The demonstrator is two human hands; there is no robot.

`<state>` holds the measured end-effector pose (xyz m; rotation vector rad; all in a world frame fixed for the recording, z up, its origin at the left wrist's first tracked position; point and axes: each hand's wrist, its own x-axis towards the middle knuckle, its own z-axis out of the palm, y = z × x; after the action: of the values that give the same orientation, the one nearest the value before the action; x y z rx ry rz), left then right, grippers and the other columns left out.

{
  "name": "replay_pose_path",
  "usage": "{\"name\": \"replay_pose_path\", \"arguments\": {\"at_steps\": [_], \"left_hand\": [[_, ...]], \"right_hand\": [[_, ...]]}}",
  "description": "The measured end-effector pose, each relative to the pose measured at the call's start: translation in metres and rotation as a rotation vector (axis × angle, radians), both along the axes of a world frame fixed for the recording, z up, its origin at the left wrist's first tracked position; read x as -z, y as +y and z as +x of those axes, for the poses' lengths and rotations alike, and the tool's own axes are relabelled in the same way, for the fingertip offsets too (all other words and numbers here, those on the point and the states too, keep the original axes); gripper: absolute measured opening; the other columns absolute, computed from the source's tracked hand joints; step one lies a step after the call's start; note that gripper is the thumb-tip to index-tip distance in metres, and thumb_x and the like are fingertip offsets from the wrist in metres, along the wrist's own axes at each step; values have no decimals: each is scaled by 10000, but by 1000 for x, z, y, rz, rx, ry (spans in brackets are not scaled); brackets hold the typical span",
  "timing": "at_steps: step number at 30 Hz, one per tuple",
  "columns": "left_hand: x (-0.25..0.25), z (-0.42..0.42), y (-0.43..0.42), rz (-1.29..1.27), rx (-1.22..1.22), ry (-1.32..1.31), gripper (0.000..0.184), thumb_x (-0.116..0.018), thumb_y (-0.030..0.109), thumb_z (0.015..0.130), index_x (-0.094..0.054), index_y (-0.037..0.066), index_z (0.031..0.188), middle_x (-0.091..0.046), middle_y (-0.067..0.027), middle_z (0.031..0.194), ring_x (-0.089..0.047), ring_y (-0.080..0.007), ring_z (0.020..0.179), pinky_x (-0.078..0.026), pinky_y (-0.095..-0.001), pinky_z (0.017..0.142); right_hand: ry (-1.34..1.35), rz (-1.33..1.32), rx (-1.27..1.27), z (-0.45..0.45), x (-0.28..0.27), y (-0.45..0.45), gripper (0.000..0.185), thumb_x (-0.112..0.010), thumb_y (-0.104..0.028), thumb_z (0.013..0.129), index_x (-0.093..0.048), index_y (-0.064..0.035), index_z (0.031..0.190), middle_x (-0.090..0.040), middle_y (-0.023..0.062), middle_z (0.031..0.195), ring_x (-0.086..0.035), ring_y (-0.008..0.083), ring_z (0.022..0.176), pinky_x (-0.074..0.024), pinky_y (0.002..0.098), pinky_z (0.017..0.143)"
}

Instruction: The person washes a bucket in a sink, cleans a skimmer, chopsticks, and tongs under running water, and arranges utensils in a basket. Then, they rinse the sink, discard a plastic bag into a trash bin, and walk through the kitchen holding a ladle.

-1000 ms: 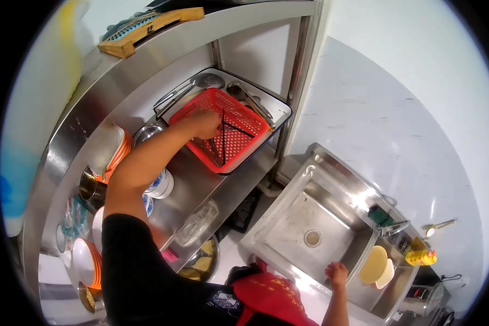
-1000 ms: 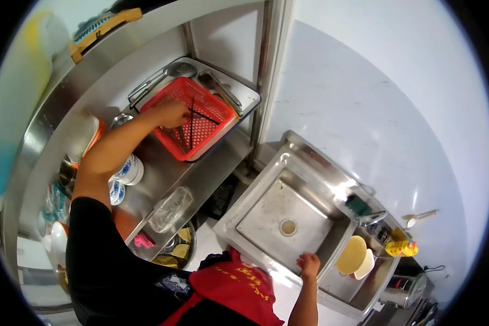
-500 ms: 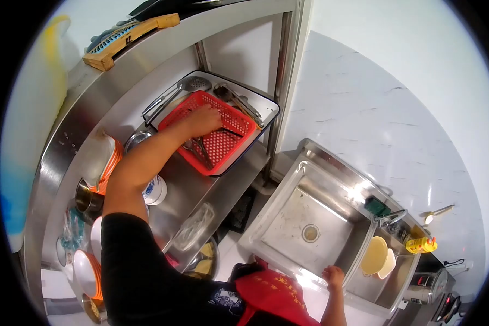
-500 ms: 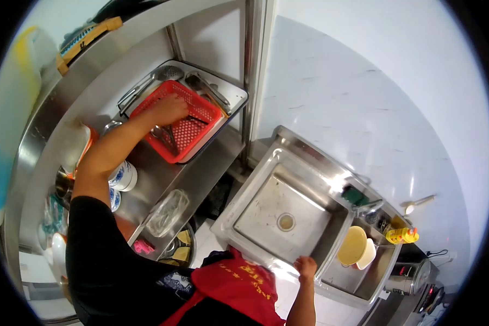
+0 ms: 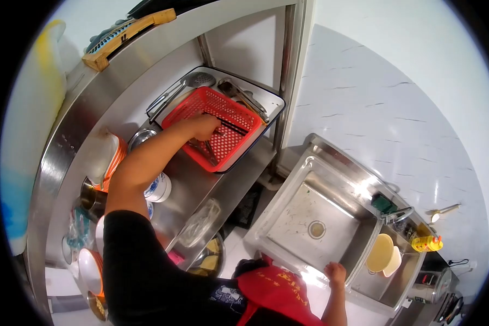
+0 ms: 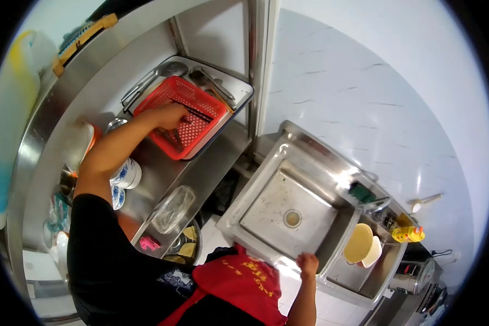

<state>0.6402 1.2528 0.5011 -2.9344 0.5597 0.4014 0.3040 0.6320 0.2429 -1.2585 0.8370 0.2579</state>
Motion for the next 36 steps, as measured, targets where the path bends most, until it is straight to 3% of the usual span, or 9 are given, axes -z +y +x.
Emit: {"name": "replay_pose_path", "arguments": {"at_steps": [8, 10, 14, 16, 20, 22, 27, 32, 36], "left_hand": [[-14, 2, -11, 82, 204, 76, 150, -607, 64, 739, -636, 81, 885, -642, -118, 979, -599, -325, 974, -382, -473, 890], [-19, 7, -1, -85, 393, -179, 105, -571, 79, 757, -624, 71, 847, -627, -120, 886, -598, -323, 951, -438, -428, 835], [-55, -8, -7, -187, 378, -319, 103, -554, 100, 764, -620, 51, 826, -599, -129, 821, -611, -326, 891, -486, -425, 763], [-59, -21, -17, 103, 342, -131, 113, -542, 85, 775, -634, 43, 826, -624, -153, 823, -621, -346, 840, -499, -455, 702], [-45, -47, -44, 48, 118, -110, 111, -561, 66, 764, -645, 23, 822, -646, -183, 834, -624, -370, 803, -497, -457, 683], [-54, -52, -54, 115, 203, 209, 132, -613, 65, 726, -660, 4, 834, -658, -199, 839, -630, -373, 816, -495, -443, 703], [-26, -14, -22, -183, 81, 257, 229, -667, 76, 692, -676, 26, 915, -664, -170, 860, -641, -340, 833, -503, -403, 724], [-43, -2, -20, 399, -1, 474, 327, -764, 148, 655, -674, 53, 954, -667, -137, 983, -629, -314, 968, -496, -403, 802], [-50, -9, -24, 401, -9, 447, 413, -807, 170, 628, -673, 71, 1006, -662, -117, 1037, -612, -301, 1022, -485, -409, 834]], "right_hand": [[-452, -410, -301, -10, 58, -14, 152, -568, -126, 823, -589, 24, 832, -605, 106, 739, -597, 195, 610, -514, 273, 541], [-26, -22, -10, 0, 10, 4, 141, -572, -113, 829, -582, 27, 815, -594, 107, 726, -583, 190, 590, -492, 275, 503], [9, 59, 22, -6, 17, -9, 125, -579, -99, 833, -579, 27, 827, -589, 110, 719, -571, 191, 572, -472, 279, 470], [7, 84, 13, -7, 25, -16, 118, -585, -91, 832, -575, 25, 852, -588, 112, 716, -571, 205, 566, -476, 288, 466], [30, 43, 36, -5, 28, -17, 139, -588, -105, 829, -573, 24, 878, -597, 118, 726, -585, 216, 575, -489, 301, 476], [3, 59, 33, -4, 32, -19, 159, -594, -123, 825, -576, 22, 888, -606, 125, 738, -599, 224, 591, -504, 312, 489], [-143, -107, -90, -7, 61, -32, 174, -595, -140, 824, -578, 20, 890, -611, 124, 746, -608, 224, 603, -516, 315, 511], [12, -1, 44, 0, 11, -14, 174, -589, -145, 828, -579, 17, 891, -611, 124, 748, -607, 222, 607, -520, 308, 523], [-2, 28, 52, -13, 19, -19, 163, -576, -131, 831, -572, 24, 877, -597, 117, 734, -590, 209, 597, -494, 291, 503]]}}
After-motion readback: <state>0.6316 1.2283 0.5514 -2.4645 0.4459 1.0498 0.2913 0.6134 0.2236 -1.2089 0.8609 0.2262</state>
